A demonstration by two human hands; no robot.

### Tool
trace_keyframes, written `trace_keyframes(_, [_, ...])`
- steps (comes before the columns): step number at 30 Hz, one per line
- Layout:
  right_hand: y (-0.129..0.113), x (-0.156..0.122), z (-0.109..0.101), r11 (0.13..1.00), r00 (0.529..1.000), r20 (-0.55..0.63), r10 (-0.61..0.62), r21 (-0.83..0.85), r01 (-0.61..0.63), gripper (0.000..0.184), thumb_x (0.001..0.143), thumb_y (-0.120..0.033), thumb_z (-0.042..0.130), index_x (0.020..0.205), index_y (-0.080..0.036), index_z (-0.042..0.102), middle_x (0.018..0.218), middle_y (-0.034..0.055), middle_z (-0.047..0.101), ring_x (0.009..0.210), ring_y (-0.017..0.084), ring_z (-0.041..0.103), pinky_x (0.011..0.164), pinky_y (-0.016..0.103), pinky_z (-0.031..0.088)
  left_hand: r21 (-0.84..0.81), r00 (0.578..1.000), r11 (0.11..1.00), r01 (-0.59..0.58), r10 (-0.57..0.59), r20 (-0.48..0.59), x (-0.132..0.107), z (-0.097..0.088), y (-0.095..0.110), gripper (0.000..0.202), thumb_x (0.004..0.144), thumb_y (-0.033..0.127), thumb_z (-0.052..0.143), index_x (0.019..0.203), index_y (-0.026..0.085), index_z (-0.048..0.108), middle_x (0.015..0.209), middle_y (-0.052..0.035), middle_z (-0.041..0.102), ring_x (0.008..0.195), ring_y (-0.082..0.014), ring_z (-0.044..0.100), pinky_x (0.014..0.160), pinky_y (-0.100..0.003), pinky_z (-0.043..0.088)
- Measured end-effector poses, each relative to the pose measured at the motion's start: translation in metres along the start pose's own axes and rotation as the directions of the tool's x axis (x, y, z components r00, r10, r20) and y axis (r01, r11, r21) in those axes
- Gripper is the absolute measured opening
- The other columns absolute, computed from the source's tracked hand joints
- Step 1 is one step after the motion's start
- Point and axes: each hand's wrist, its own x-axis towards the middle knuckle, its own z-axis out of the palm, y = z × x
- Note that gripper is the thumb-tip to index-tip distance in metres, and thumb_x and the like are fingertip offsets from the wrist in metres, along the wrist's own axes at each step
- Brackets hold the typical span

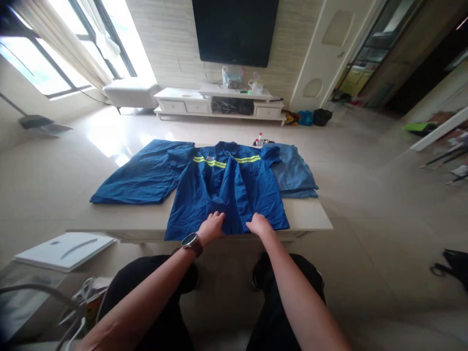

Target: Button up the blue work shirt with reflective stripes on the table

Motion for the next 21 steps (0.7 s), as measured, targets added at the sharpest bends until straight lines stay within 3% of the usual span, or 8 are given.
trace_keyframes(4, [0.003, 0.017, 0.015, 0.999, 0.999, 0.009, 0.031, -0.021, -0.03, 0.054, 0.088, -0.039, 0.072, 0.13, -0.007, 0.064, 0.132, 0.0276, 0.069, 0.119, 0.033, 0.07, 0.096, 0.037, 0.053, 0.114, 0.999, 0.993, -0.042, 0.046, -0.029, 0.009, 0.019, -0.02, 0.049, 0.082, 0.003, 0.06, 0.129, 0.016, 0.059, 0.132, -0.0197, 0.06, 0.123, -0.0326, 0.056, 0.091, -0.039, 0.052])
trace_keyframes(8, [0.008, 0.025, 0.021, 0.999, 0.999, 0.032, 0.028, -0.034, -0.027, 0.054, 0.089, -0.041, 0.072, 0.129, -0.006, 0.061, 0.13, 0.0302, 0.068, 0.118, 0.035, 0.07, 0.096, 0.041, 0.053, -0.015, 0.991, 0.992, -0.127, 0.128, 0.045, 0.011, 0.012, -0.031, 0.036, 0.084, 0.0, 0.052, 0.109, 0.02, 0.069, 0.114, -0.0142, 0.07, 0.109, -0.0268, 0.064, 0.09, -0.034, 0.049])
trace_keyframes(10, [0.009, 0.027, 0.021, 1.0, 0.999, 0.053, -0.005, 0.007, 0.004, 0.047, 0.086, -0.04, 0.076, 0.119, -0.009, 0.065, 0.12, 0.0266, 0.073, 0.111, 0.035, 0.072, 0.088, 0.039, 0.053, -0.079, 0.987, 0.986, -0.147, 0.151, 0.051, 0.01, 0.004, -0.035, 0.03, 0.084, 0.004, 0.056, 0.1, 0.022, 0.073, 0.105, -0.0117, 0.073, 0.104, -0.0269, 0.067, 0.089, -0.034, 0.048])
trace_keyframes(14, [0.011, 0.033, 0.017, 0.989, 0.991, 0.083, -0.102, 0.116, 0.092, 0.013, 0.081, -0.028, 0.075, 0.086, -0.019, 0.067, 0.093, 0.0112, 0.077, 0.091, 0.024, 0.072, 0.074, 0.029, 0.049, -0.11, 0.987, 0.984, -0.138, 0.146, 0.069, 0.002, -0.008, -0.041, 0.03, 0.08, 0.005, 0.057, 0.09, 0.024, 0.077, 0.095, -0.009, 0.075, 0.096, -0.0267, 0.07, 0.085, -0.033, 0.047])
trace_keyframes(17, [0.009, 0.036, 0.014, 0.961, 0.979, 0.007, -0.205, 0.189, 0.2, 0.014, 0.084, -0.028, 0.068, 0.075, -0.021, 0.062, 0.082, 0.0056, 0.074, 0.081, 0.019, 0.067, 0.071, 0.027, 0.045, -0.126, 0.989, 0.984, -0.125, 0.134, 0.064, -0.002, -0.012, -0.045, 0.023, 0.08, 0.007, 0.061, 0.085, 0.023, 0.077, 0.095, -0.0091, 0.075, 0.095, -0.0266, 0.07, 0.083, -0.033, 0.047])
trace_keyframes(21, [-0.001, 0.036, 0.015, 0.83, 0.936, -0.216, -0.279, 0.436, 0.348, 0.016, 0.082, -0.036, 0.066, 0.085, -0.021, 0.065, 0.087, 0.0042, 0.072, 0.084, 0.019, 0.065, 0.08, 0.03, 0.048, -0.221, 0.998, 0.974, -0.052, 0.054, 0.006, -0.004, -0.016, -0.05, 0.012, 0.078, 0.012, 0.072, 0.083, 0.023, 0.075, 0.098, -0.0092, 0.075, 0.101, -0.0273, 0.069, 0.088, -0.032, 0.047])
